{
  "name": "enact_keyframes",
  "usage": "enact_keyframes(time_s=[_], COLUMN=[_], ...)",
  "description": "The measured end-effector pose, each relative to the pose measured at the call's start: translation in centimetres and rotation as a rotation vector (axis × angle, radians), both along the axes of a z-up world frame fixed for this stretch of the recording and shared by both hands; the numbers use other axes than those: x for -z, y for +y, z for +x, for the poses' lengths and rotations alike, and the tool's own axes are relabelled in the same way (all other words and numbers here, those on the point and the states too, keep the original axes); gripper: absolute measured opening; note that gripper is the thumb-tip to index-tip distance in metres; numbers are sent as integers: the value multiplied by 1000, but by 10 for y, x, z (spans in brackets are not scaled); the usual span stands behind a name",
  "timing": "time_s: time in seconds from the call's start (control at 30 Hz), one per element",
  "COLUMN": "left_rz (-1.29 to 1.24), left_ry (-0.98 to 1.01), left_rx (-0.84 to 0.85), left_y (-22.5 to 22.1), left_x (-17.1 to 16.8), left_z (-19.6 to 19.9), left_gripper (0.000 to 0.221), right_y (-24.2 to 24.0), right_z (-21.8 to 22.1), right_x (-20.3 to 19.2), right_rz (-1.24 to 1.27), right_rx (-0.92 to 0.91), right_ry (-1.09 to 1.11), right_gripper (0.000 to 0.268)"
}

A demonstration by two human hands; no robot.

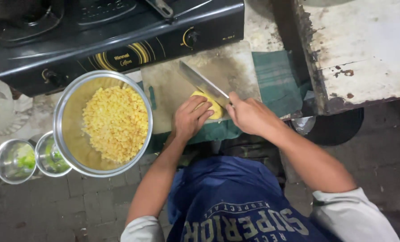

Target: Dicing yellow vegetable slices into small cubes on a cutting board using a cleaver

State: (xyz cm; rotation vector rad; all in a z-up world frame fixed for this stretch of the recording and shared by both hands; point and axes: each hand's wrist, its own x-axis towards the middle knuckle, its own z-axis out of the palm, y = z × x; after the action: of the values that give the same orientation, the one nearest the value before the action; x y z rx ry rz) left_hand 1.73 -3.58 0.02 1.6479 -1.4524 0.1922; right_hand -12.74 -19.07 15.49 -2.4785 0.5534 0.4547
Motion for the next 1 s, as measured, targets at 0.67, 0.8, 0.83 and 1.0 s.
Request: enact_keyframes(time_s=[0.67, 0.8, 0.83, 1.0], left_rz=[65, 43, 54, 28], left_ry=[67, 110, 121, 127], left_rx=[-89, -79, -67, -69], left_y=[-1, -2, -1, -3], left_x=[10, 10, 10, -3], left_z=[-1, 0, 0, 6], left_gripper=[20, 20, 19, 21], right_y=[10, 2, 1, 6], right_z=[-10, 0, 2, 22], right_x=[-16, 1, 2, 5], right_rz=[14, 12, 8, 52], right_rx=[39, 13, 12, 16], right_ry=[267, 336, 338, 344], right_gripper=[27, 27, 26, 25])
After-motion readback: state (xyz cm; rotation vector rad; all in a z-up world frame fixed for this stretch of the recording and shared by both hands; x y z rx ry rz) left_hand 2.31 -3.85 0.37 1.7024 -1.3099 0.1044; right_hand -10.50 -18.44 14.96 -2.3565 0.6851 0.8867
